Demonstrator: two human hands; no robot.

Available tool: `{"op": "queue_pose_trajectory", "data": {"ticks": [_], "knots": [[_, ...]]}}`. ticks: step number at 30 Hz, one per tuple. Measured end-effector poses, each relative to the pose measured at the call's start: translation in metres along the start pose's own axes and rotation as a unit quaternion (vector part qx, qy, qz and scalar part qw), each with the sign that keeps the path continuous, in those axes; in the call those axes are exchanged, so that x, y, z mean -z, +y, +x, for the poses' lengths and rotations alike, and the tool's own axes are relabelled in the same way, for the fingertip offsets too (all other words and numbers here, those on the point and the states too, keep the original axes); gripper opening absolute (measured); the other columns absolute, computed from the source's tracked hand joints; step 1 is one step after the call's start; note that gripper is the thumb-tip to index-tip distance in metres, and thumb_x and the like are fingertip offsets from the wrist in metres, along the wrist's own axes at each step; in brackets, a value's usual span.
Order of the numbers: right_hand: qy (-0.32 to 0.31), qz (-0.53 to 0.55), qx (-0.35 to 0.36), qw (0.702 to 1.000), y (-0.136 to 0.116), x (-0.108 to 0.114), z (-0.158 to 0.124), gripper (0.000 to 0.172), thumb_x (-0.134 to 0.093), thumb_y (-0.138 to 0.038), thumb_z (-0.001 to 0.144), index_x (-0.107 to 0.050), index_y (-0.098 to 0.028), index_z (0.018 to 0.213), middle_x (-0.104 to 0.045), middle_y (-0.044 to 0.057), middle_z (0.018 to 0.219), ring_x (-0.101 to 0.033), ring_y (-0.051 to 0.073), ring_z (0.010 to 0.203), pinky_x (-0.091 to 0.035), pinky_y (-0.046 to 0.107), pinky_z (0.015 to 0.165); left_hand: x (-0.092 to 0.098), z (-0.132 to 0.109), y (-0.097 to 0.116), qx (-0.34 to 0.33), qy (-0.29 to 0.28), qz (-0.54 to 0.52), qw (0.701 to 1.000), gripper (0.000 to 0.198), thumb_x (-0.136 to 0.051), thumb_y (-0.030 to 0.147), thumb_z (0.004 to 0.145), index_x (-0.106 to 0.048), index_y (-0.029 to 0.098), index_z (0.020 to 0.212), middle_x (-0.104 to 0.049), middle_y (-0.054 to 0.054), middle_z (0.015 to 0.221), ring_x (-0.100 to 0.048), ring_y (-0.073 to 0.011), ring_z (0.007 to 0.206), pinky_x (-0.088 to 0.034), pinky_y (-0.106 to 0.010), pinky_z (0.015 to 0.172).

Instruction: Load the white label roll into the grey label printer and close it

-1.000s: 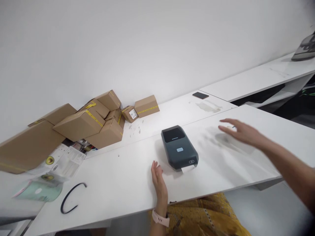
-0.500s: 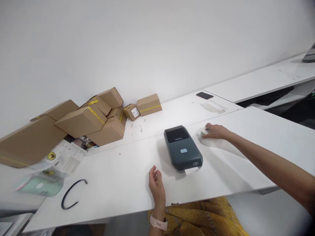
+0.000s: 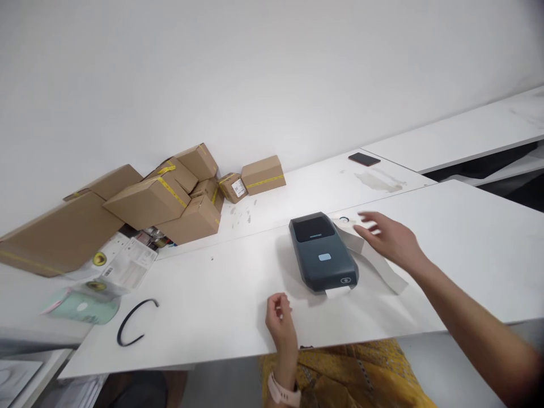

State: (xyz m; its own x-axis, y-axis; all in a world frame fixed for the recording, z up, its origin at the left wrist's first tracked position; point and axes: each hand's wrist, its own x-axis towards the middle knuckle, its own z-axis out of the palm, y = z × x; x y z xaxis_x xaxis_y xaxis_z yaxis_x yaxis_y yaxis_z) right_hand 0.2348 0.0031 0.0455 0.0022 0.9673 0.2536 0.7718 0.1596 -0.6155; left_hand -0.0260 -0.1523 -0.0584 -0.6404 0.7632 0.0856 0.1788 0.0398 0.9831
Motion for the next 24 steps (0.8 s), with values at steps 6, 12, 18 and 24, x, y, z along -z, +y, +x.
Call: {"op": "queue_pose_trajectory", "data": {"ticks": [6,12,18,24], "knots": [[-0.117,0.363,-0.181,0.907,-0.009,-0.029,-0.136,0.058,-0.049,-0.072,0.082,-0.067,-0.018,0.07,-0.062,0.005,0.06,-0.056,0.017,0.054,-0.047,0.03,0.052,-0.03,-0.022,0.051,-0.236,-0.087,0.071,0.965,0.022,-0.05,0.034,0.094,-0.066,0.021,0.1,-0.066,-0.011,0.11,-0.059,-0.0241,0.109,-0.047,-0.042,0.097],[-0.215,0.473,-0.235,0.822,-0.029,-0.064,-0.142,0.069,-0.05,-0.079,0.076,-0.074,-0.014,0.081,-0.071,0.012,0.08,-0.061,0.02,0.068,-0.051,0.031,0.055,-0.041,0.002,0.073,-0.296,-0.141,0.145,0.934,0.046,-0.047,0.033,0.096,-0.043,0.022,0.14,-0.038,-0.012,0.151,-0.03,-0.0256,0.143,-0.03,-0.047,0.115],[-0.161,0.495,-0.232,0.822,-0.034,-0.08,-0.136,0.058,-0.069,-0.073,0.063,-0.069,-0.015,0.065,-0.071,0.009,0.071,-0.06,0.019,0.064,-0.049,0.032,0.064,-0.036,-0.005,0.07,-0.281,-0.175,0.194,0.923,0.048,-0.05,0.029,0.093,-0.043,0.027,0.141,-0.026,-0.008,0.159,-0.022,-0.0277,0.147,-0.031,-0.049,0.115],[-0.118,0.49,-0.2,0.84,-0.03,-0.088,-0.141,0.058,-0.066,-0.074,0.065,-0.062,-0.017,0.057,-0.059,0.001,0.056,-0.047,0.014,0.057,-0.037,0.028,0.057,-0.05,0.004,0.083,-0.293,-0.221,0.196,0.909,0.071,-0.065,0.024,0.082,-0.035,0.03,0.146,-0.02,-0.005,0.161,-0.014,-0.0293,0.149,-0.023,-0.052,0.119]]}}
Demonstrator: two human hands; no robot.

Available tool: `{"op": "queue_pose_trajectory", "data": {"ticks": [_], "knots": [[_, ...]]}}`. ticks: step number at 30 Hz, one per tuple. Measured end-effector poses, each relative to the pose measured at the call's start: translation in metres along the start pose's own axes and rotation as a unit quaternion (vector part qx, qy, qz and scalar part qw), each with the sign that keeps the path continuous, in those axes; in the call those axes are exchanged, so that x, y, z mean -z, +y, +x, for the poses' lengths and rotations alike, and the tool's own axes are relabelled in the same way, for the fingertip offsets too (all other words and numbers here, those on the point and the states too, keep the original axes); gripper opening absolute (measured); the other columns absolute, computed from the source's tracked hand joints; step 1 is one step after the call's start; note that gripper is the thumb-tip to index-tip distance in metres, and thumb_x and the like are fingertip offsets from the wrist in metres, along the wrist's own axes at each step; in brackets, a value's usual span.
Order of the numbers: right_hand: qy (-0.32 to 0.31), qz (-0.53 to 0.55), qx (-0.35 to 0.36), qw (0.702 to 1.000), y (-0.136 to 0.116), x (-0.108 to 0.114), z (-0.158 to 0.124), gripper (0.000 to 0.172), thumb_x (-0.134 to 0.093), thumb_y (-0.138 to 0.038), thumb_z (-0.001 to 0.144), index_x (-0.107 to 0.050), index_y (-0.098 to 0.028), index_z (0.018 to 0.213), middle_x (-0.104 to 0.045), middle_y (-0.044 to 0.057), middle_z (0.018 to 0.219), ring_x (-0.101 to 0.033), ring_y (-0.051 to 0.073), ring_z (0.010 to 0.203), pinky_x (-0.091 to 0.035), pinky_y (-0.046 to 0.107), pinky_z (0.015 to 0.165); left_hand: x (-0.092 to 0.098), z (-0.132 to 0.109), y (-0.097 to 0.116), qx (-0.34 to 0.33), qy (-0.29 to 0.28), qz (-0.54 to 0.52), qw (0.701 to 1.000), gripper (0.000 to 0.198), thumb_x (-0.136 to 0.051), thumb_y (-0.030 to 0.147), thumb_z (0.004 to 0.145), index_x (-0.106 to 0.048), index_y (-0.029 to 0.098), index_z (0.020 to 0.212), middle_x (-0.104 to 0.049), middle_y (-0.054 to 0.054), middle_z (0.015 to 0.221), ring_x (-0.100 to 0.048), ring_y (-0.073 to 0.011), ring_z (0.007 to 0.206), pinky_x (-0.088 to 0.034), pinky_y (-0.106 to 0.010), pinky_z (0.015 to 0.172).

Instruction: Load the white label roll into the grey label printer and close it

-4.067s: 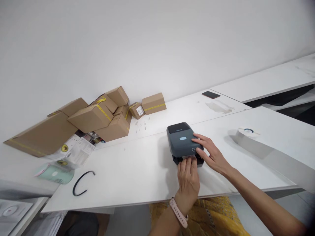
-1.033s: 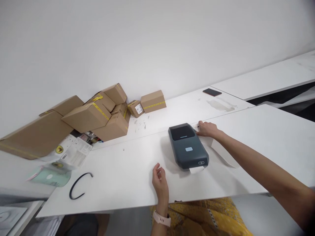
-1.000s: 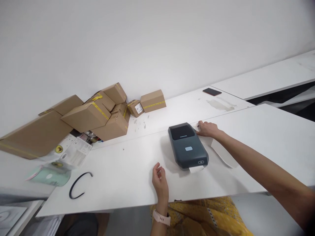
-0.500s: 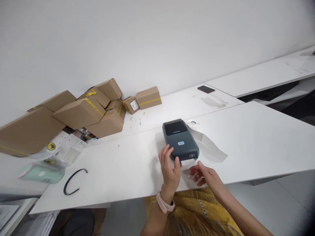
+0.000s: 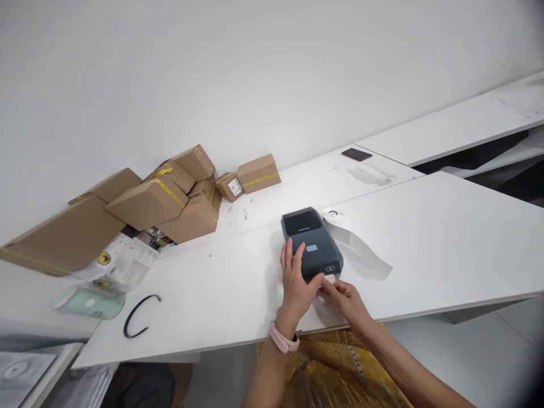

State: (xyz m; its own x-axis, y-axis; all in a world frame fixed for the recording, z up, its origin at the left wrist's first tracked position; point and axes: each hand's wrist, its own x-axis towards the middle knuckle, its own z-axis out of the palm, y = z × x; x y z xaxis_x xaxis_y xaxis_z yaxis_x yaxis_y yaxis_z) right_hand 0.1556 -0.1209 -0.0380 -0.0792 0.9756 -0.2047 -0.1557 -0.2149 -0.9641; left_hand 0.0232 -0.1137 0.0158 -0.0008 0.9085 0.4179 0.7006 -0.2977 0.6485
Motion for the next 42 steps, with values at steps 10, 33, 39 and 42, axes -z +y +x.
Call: {"op": "queue_pose_trajectory", "data": {"ticks": [10,33,39,42], "knots": [[0.021,-0.018,-0.004,1.0,-0.001,-0.001,-0.003,0.055,-0.065,-0.071,0.069,-0.066,-0.016,0.063,-0.05,-0.002,0.054,-0.04,0.013,0.058,-0.03,0.027,0.056,0.0,0.009,-0.012,0.035,-0.056,-0.074,0.995,0.101,-0.071,0.025,0.078,-0.007,0.031,0.155,-0.01,-0.005,0.164,-0.003,-0.0268,0.151,-0.015,-0.048,0.122],[0.032,-0.114,0.047,0.992,0.003,0.03,-0.028,0.055,-0.047,-0.071,0.083,-0.068,-0.021,0.072,-0.065,0.005,0.07,-0.06,0.023,0.073,-0.046,0.031,0.07,0.002,0.016,-0.01,-0.094,-0.001,0.124,0.988,0.047,-0.062,0.039,0.086,-0.057,0.033,0.132,-0.039,-0.006,0.153,-0.027,-0.035,0.144,-0.018,-0.06,0.117],[0.073,-0.132,0.099,0.984,-0.006,0.03,-0.025,0.046,-0.048,-0.062,0.088,-0.067,-0.022,0.075,-0.066,0.005,0.076,-0.06,0.022,0.074,-0.048,0.03,0.07,-0.001,0.013,-0.011,-0.089,0.007,0.119,0.989,0.047,-0.06,0.036,0.087,-0.055,0.033,0.134,-0.038,-0.006,0.154,-0.026,-0.0349,0.145,-0.015,-0.06,0.118],[0.115,-0.15,0.191,0.963,-0.019,0.032,-0.015,0.033,-0.049,-0.053,0.091,-0.067,-0.024,0.093,-0.067,0.007,0.096,-0.062,0.023,0.089,-0.05,0.033,0.08,-0.001,0.007,-0.011,-0.071,-0.01,0.113,0.991,0.054,-0.061,0.038,0.086,-0.049,0.034,0.139,-0.028,-0.005,0.159,-0.019,-0.0349,0.147,-0.019,-0.058,0.118]]}}
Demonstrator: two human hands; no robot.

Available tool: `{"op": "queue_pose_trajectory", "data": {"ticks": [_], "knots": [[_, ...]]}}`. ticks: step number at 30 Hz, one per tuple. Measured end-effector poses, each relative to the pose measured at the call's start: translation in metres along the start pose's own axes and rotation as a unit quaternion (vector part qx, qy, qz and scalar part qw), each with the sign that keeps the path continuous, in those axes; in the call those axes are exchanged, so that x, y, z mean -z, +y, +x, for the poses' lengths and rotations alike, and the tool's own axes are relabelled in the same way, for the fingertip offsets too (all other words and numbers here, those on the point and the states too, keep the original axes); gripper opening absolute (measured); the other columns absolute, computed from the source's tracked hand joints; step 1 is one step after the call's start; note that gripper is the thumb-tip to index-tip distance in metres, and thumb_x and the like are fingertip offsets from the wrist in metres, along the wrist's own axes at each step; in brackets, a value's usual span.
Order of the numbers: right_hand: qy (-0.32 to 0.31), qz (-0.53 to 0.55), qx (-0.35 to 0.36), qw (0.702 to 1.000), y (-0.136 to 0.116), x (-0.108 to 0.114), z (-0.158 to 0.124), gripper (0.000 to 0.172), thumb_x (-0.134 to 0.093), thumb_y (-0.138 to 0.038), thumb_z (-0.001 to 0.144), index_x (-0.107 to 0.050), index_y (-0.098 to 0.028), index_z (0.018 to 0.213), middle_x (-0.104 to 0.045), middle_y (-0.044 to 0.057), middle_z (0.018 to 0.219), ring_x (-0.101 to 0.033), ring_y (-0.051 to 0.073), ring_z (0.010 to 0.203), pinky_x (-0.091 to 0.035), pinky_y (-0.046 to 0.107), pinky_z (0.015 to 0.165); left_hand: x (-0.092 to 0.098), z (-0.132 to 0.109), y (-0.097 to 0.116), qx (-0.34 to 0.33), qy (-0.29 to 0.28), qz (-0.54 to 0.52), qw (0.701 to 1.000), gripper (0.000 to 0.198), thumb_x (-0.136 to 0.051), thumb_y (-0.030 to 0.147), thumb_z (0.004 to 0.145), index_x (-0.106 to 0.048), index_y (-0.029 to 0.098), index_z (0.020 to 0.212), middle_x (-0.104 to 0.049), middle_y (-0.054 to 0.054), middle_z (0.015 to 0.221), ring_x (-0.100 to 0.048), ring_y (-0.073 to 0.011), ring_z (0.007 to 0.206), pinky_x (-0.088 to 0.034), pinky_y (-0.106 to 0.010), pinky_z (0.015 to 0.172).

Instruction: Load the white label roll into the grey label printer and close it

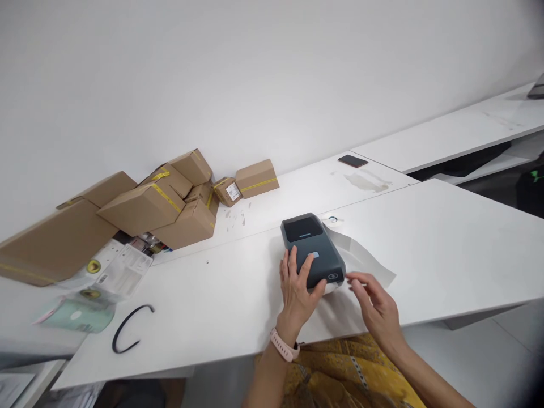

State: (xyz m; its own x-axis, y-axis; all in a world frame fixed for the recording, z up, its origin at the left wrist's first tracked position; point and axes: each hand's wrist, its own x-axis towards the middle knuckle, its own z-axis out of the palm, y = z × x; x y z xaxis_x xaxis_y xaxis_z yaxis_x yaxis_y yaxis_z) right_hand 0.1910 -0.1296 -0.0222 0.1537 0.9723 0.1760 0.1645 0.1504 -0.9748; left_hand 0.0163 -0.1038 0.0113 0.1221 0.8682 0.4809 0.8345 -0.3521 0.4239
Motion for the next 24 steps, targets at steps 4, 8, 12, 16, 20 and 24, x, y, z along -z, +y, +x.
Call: {"op": "queue_pose_trajectory", "data": {"ticks": [4,8,12,16,20,24], "knots": [[0.026,-0.026,0.155,0.987,-0.006,-0.002,0.032,0.033,-0.049,-0.044,0.094,-0.058,-0.029,0.122,-0.058,0.008,0.128,-0.053,0.027,0.12,-0.046,0.045,0.098,0.003,-0.004,0.003,0.033,-0.003,-0.044,0.998,0.067,-0.061,0.034,0.086,-0.034,0.033,0.148,-0.015,-0.004,0.162,-0.014,-0.0312,0.149,-0.024,-0.052,0.119],[-0.023,-0.079,0.206,0.975,-0.013,-0.007,0.062,0.043,-0.044,-0.042,0.097,-0.045,-0.033,0.139,-0.042,0.007,0.148,-0.037,0.027,0.138,-0.033,0.053,0.112,0.011,0.008,0.007,0.064,0.021,-0.117,0.991,0.083,-0.06,0.032,0.088,-0.011,0.031,0.154,-0.01,-0.006,0.163,-0.013,-0.0273,0.15,-0.025,-0.047,0.12],[-0.053,-0.096,0.267,0.958,-0.028,-0.013,0.089,0.048,-0.043,-0.041,0.098,-0.037,-0.034,0.146,-0.035,0.006,0.154,-0.03,0.026,0.142,-0.028,0.051,0.115,0.015,0.022,0.007,0.089,0.052,-0.181,0.978,0.1,-0.068,0.032,0.082,0.001,0.03,0.155,-0.008,-0.007,0.164,-0.009,-0.0274,0.15,-0.02,-0.046,0.121],[-0.045,-0.08,0.323,0.942,-0.049,-0.023,0.123,0.046,-0.04,-0.041,0.099,-0.04,-0.033,0.144,-0.042,0.006,0.15,-0.035,0.024,0.139,-0.029,0.047,0.115,0.004,0.017,-0.001,0.163,0.069,-0.261,0.949,0.106,-0.069,0.034,0.081,0.008,0.027,0.154,-0.004,-0.01,0.164,-0.009,-0.0274,0.15,-0.022,-0.045,0.12],[-0.029,-0.042,0.308,0.95,-0.076,-0.039,0.165,0.044,-0.038,-0.048,0.099,-0.051,-0.027,0.135,-0.057,0.008,0.134,-0.052,0.023,0.124,-0.04,0.043,0.106,-0.009,0.009,-0.02,0.224,0.068,-0.308,0.922,0.086,-0.059,0.039,0.089,-0.006,0.024,0.155,-0.024,-0.014,0.159,-0.027,-0.0252,0.146,-0.03,-0.042,0.116],[-0.018,-0.057,0.262,0.963,-0.102,-0.058,0.214,0.052,-0.032,-0.06,0.096,-0.059,-0.024,0.123,-0.065,0.008,0.123,-0.058,0.025,0.115,-0.043,0.043,0.1,-0.014,0.028,-0.042,0.283,0.07,-0.27,0.918,0.057,-0.053,0.038,0.091,-0.04,0.019,0.143,-0.043,-0.016,0.149,-0.042,-0.0248,0.137,-0.039,-0.037,0.109]]}}
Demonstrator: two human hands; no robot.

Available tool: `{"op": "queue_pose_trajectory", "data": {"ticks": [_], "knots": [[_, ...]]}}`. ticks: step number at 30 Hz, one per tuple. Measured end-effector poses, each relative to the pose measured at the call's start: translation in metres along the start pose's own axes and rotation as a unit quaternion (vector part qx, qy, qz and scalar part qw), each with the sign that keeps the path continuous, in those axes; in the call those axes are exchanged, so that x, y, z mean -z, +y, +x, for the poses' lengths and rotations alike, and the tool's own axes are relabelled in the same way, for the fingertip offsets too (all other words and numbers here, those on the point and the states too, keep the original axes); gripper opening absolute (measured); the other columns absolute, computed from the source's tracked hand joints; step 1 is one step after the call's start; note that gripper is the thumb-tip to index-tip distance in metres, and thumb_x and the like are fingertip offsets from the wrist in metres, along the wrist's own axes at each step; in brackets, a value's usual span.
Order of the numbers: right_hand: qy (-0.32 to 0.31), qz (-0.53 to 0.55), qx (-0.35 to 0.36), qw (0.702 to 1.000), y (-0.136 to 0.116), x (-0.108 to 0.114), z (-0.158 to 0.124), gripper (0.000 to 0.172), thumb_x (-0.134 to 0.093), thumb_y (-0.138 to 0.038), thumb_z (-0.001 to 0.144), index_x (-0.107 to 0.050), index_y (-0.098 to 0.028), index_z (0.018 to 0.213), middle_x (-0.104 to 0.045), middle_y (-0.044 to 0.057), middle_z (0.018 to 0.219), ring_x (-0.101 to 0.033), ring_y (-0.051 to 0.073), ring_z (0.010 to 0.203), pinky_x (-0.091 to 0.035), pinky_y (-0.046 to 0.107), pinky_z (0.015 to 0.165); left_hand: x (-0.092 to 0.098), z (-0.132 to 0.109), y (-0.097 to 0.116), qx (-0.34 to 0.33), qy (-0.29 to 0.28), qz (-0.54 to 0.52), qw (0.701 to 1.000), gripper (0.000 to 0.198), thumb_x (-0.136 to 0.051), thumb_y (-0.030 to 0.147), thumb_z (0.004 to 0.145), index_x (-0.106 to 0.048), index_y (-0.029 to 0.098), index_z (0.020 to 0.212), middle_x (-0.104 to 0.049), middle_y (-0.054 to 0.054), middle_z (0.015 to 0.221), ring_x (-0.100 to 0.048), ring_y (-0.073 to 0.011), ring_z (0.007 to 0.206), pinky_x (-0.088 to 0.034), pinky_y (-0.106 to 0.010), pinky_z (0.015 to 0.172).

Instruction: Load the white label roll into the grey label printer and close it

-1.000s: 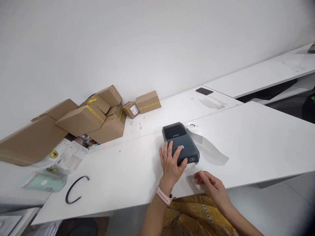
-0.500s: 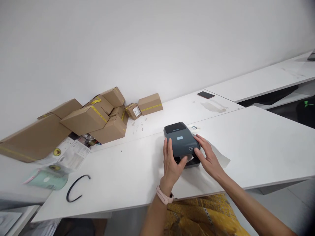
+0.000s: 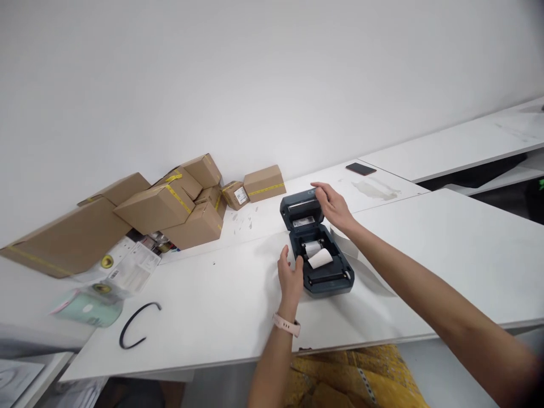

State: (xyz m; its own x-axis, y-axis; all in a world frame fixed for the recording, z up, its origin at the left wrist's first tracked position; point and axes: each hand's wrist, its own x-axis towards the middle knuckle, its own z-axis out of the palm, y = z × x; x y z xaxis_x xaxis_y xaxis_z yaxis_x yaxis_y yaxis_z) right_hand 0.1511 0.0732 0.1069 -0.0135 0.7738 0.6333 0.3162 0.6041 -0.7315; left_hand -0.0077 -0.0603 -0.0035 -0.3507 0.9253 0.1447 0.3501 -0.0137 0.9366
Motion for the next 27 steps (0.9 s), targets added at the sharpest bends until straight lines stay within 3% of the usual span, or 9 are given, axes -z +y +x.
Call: {"op": "queue_pose_trajectory", "data": {"ticks": [3,6,9,11,12,15,19,24,27], "knots": [[-0.021,-0.034,-0.075,0.996,0.004,-0.011,0.037,0.06,-0.029,-0.067,0.093,-0.06,-0.023,0.121,-0.066,0.009,0.121,-0.058,0.029,0.115,-0.042,0.047,0.1,-0.005,0.029,0.005,0.017,0.007,0.058,0.998,0.052,-0.052,0.041,0.09,-0.046,0.018,0.137,-0.051,-0.015,0.143,-0.048,-0.0257,0.131,-0.041,-0.037,0.105],[-0.033,-0.045,-0.113,0.992,0.01,-0.016,0.054,0.066,-0.027,-0.068,0.093,-0.052,-0.02,0.131,-0.06,0.013,0.131,-0.055,0.031,0.12,-0.04,0.047,0.103,-0.013,0.051,0.013,0.029,-0.005,0.127,0.991,0.06,-0.056,0.047,0.087,-0.045,0.017,0.137,-0.059,-0.016,0.134,-0.055,-0.0291,0.124,-0.044,-0.039,0.098],[0.02,-0.044,-0.124,0.991,0.016,-0.014,0.038,0.067,-0.028,-0.063,0.095,-0.039,-0.018,0.142,-0.052,0.016,0.14,-0.056,0.028,0.12,-0.042,0.044,0.102,-0.02,0.06,0.016,0.035,0.005,0.175,0.984,0.066,-0.062,0.048,0.082,-0.044,0.019,0.138,-0.063,-0.014,0.128,-0.058,-0.0314,0.119,-0.045,-0.04,0.094],[0.07,-0.078,-0.104,0.989,0.023,-0.011,0.014,0.06,-0.024,-0.055,0.098,-0.038,-0.017,0.142,-0.055,0.017,0.136,-0.057,0.026,0.117,-0.046,0.042,0.097,-0.023,0.059,0.014,0.024,0.018,0.187,0.982,0.064,-0.061,0.046,0.082,-0.044,0.021,0.138,-0.064,-0.013,0.128,-0.059,-0.0307,0.118,-0.044,-0.039,0.094],[0.061,-0.112,-0.079,0.989,0.028,-0.009,0.001,0.056,-0.02,-0.049,0.1,-0.04,-0.016,0.14,-0.057,0.017,0.133,-0.058,0.026,0.115,-0.047,0.042,0.094,-0.025,0.059,0.012,0.013,0.022,0.191,0.981,0.062,-0.06,0.045,0.083,-0.044,0.021,0.138,-0.064,-0.012,0.128,-0.059,-0.0302,0.118,-0.044,-0.039,0.094],[-0.104,-0.201,0.01,0.974,0.042,-0.009,-0.033,0.045,-0.023,-0.034,0.1,-0.056,-0.018,0.127,-0.066,0.012,0.118,-0.063,0.023,0.105,-0.049,0.037,0.088,-0.026,0.057,0.008,-0.021,0.02,0.211,0.977,0.06,-0.056,0.041,0.086,-0.041,0.021,0.14,-0.063,-0.013,0.129,-0.058,-0.03,0.119,-0.043,-0.038,0.095],[-0.312,-0.216,0.073,0.923,0.052,-0.023,-0.048,0.019,-0.057,-0.026,0.085,-0.073,-0.024,0.095,-0.074,0.005,0.103,-0.066,0.021,0.099,-0.048,0.03,0.087,-0.025,0.059,0.007,-0.033,0.011,0.227,0.973,0.054,-0.047,0.032,0.091,-0.036,0.022,0.143,-0.064,-0.013,0.127,-0.06,-0.0292,0.117,-0.043,-0.039,0.095],[-0.421,-0.273,0.067,0.863,0.063,-0.045,-0.05,0.007,-0.076,-0.017,0.069,-0.072,-0.013,0.074,-0.073,0.014,0.082,-0.068,0.028,0.086,-0.047,0.041,0.09,-0.023,0.058,0.005,-0.053,0.008,0.208,0.977,0.056,-0.05,0.03,0.089,-0.035,0.026,0.143,-0.065,-0.009,0.127,-0.059,-0.0268,0.117,-0.043,-0.036,0.096],[-0.441,-0.289,0.048,0.848,0.071,-0.051,-0.055,0.02,-0.072,-0.027,0.082,-0.069,-0.013,0.095,-0.069,0.012,0.102,-0.065,0.023,0.093,-0.05,0.041,0.09,-0.023,0.057,0.003,-0.059,0.013,0.201,0.978,0.059,-0.055,0.028,0.086,-0.036,0.026,0.142,-0.063,-0.009,0.13,-0.058,-0.0271,0.12,-0.042,-0.036,0.099]]}}
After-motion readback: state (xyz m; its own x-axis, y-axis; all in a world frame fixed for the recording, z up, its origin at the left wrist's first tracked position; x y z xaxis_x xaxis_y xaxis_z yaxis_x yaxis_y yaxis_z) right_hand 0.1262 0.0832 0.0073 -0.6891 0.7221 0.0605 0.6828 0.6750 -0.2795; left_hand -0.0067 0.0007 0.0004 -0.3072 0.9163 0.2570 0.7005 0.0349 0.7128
